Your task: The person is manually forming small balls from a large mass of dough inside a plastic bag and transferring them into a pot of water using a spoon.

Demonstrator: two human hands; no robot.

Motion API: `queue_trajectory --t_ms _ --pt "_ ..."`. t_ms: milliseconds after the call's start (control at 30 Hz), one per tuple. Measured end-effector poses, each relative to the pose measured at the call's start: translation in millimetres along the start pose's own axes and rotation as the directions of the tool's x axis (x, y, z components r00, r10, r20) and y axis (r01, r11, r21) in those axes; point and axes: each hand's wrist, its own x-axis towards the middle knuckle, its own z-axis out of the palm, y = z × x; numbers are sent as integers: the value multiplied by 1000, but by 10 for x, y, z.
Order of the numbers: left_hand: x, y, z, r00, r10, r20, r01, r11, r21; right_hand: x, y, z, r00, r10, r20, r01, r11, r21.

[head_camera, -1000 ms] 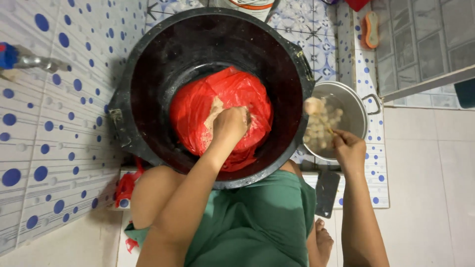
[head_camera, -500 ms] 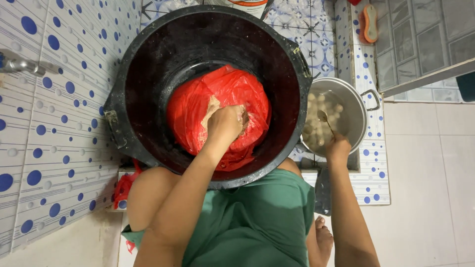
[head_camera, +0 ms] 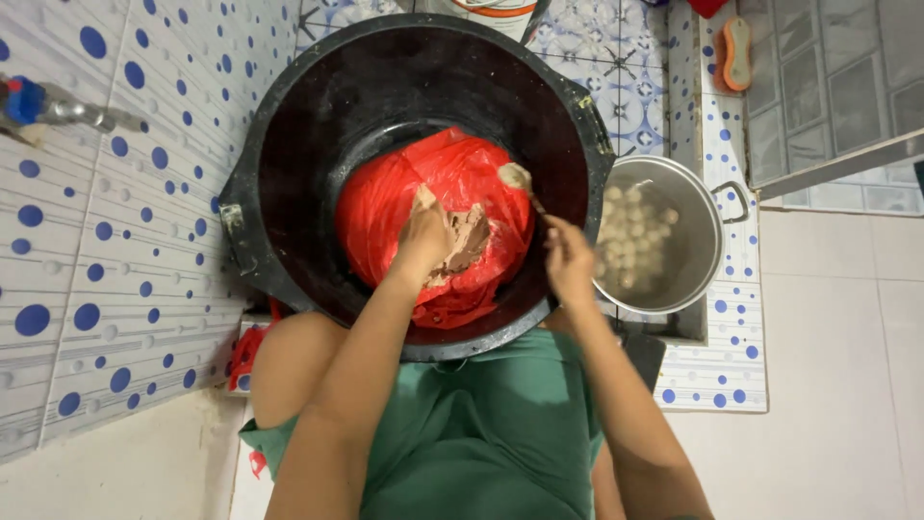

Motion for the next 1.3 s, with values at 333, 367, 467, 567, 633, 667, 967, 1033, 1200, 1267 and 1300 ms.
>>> queue_trajectory --t_ms 333,367,467,567,633,667,967,1033,1200,1267,1300 --pt "946 -878 1464 976 73 203 -150 907 393 -49 36 166 1000 -2 -29 -1 995 -101" --pt "935 -895 1472 968 186 167 -242 868 434 -47 45 184 1000 -19 -23 16 995 -97" --pt "1182 -1436 1975 876 482 -1 -391 713 582 8 -128 122 1000 7 -30 -9 997 -81" --pt "1289 -1715 2173 844 536 12 -434 670 602 -5 -161 101 999 30 -12 -31 995 -92" --pt "1315 -1655 2136 850 526 42 -445 672 592 13 -156 110 999 34 -11 -35 994 -105" --pt "1327 -1626 2112 853 517 70 -454 671 587 15 -158 113 999 36 -16 -37 993 -113" --pt "1291 -1435 2071 932 56 358 -297 683 668 22 -211 103 999 34 16 -33 994 -102" --pt "1071 -1135 1753 923 -13 385 -248 744 621 6 -198 97 999 34 20 -31 994 -101" --pt "818 -762 1192 888 -95 450 -275 673 686 14 -196 84 999 39 28 -36 995 -91" --pt "685 -451 708 869 -120 480 -241 746 621 25 -196 95 999 33 12 -32 996 -79" --pt "574 -270 428 873 -118 473 -239 742 626 13 -190 95 1000 27 5 -27 997 -74"
